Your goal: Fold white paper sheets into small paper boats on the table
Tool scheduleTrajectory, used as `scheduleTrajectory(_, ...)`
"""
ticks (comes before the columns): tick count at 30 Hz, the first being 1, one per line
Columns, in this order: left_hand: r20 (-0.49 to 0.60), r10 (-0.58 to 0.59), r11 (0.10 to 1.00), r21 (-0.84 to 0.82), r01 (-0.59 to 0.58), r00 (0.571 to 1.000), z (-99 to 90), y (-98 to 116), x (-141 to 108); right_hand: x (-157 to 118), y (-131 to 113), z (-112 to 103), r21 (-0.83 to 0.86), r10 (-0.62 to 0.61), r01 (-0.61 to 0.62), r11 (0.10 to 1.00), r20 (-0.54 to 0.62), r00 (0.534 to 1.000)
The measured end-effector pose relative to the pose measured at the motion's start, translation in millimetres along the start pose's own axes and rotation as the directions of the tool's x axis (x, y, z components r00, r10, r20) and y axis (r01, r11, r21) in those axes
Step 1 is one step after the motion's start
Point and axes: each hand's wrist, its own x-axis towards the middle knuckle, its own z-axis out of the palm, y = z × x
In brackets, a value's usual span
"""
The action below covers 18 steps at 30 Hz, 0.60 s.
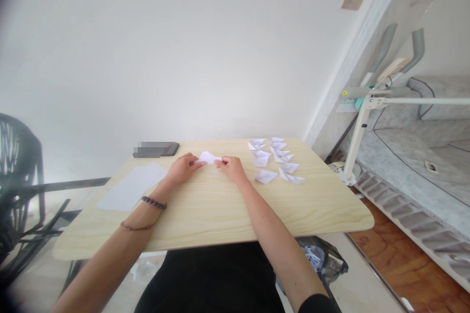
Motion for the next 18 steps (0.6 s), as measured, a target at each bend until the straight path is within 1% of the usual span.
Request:
scheduleTrajectory(3,-0.060,0.080,0.996,-0.043,-0.082,0.995,1.9,-0.5,0.2,-0.3,0.2,0.9,-0.019,-0.016,0.016,1.000,0.018,1.000)
scheduleTrajectory(6,-0.107,0.123,0.990,-0.052,-0.129,0.987,3.7,0.2,0.3,-1.4,0.7,2.1,-0.034,-0.063,0.065,0.997,0.050,0.997)
scheduleTrajectory(9,-0.118,0.177,0.980,-0.065,-0.186,0.977,4.1,4.1,0.4,-2.3,0.7,3.0,-0.059,-0.102,0.106,0.993,0.062,0.993)
scheduleTrajectory(13,-0.117,0.261,0.955,-0.115,-0.274,0.958,3.2,9.8,1.0,-2.0,0.2,3.5,-0.052,-0.109,0.113,0.992,0.073,0.991)
scheduleTrajectory(15,-0.125,0.272,0.950,-0.119,-0.287,0.954,3.2,10.1,1.6,-1.5,-0.1,3.6,-0.044,-0.100,0.104,0.994,0.078,0.992)
scheduleTrajectory(18,-0.148,0.240,0.962,-0.096,-0.255,0.960,4.2,6.9,3.0,-1.2,0.1,4.3,-0.011,-0.069,0.070,0.997,0.079,0.994)
